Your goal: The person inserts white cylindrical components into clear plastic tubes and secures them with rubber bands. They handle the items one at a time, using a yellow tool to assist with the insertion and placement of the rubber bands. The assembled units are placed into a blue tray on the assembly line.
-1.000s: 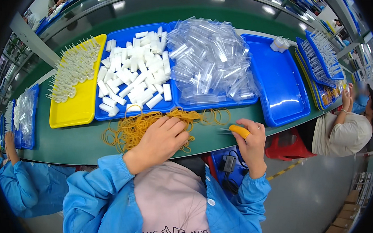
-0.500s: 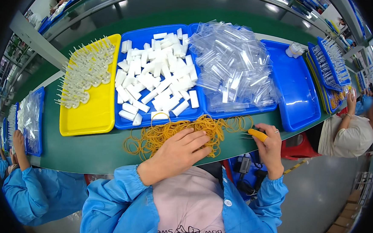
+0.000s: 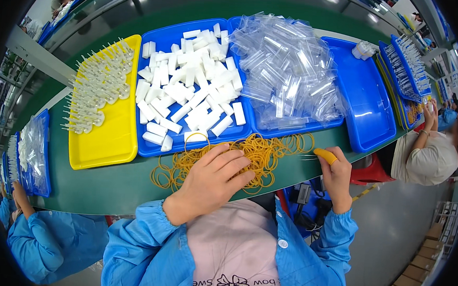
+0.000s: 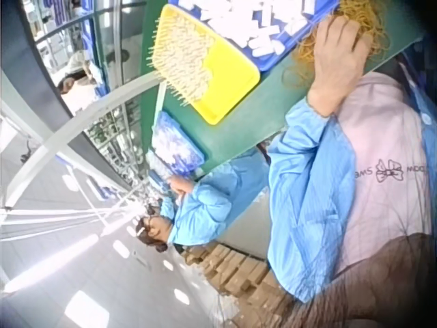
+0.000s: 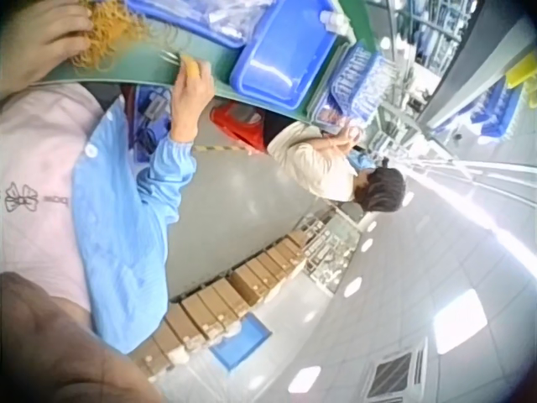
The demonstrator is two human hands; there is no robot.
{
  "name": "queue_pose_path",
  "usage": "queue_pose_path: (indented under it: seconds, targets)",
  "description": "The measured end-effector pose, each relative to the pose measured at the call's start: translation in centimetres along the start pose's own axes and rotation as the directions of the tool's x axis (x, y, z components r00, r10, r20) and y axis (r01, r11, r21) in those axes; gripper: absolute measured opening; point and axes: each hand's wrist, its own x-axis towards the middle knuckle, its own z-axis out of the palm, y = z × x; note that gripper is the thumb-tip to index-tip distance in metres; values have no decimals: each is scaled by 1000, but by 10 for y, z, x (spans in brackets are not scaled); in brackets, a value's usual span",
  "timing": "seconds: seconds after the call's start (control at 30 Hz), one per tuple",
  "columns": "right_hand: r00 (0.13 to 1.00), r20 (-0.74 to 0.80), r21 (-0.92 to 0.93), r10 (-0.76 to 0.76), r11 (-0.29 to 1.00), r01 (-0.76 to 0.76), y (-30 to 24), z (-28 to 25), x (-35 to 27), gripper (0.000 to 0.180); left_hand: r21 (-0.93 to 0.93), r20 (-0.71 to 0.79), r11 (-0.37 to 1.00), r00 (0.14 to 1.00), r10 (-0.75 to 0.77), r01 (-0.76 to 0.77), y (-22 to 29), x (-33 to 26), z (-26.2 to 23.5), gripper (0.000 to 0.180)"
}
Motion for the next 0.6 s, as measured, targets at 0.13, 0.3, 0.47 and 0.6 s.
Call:
queue_pose_path:
  seconds: [0.13, 0.3, 0.47, 0.6]
  targets:
    - [997, -37, 114, 65, 992, -60, -12, -3, 2, 14, 33, -50, 998, 998, -47, 48, 1, 0, -6, 20]
    - [999, 11, 323, -51, 945, 44, -70, 1, 3, 22, 76, -129, 990, 986, -106, 117, -5, -1, -17, 21]
    - [909, 231, 230, -347, 927, 296, -105, 31, 0, 25, 134, -175, 978, 976, -133, 158, -13, -2, -26, 24]
    - [872, 341, 169, -350, 936, 309, -110, 43, -13, 23, 135, -189, 968, 965, -182, 209, -19, -8, -36, 25]
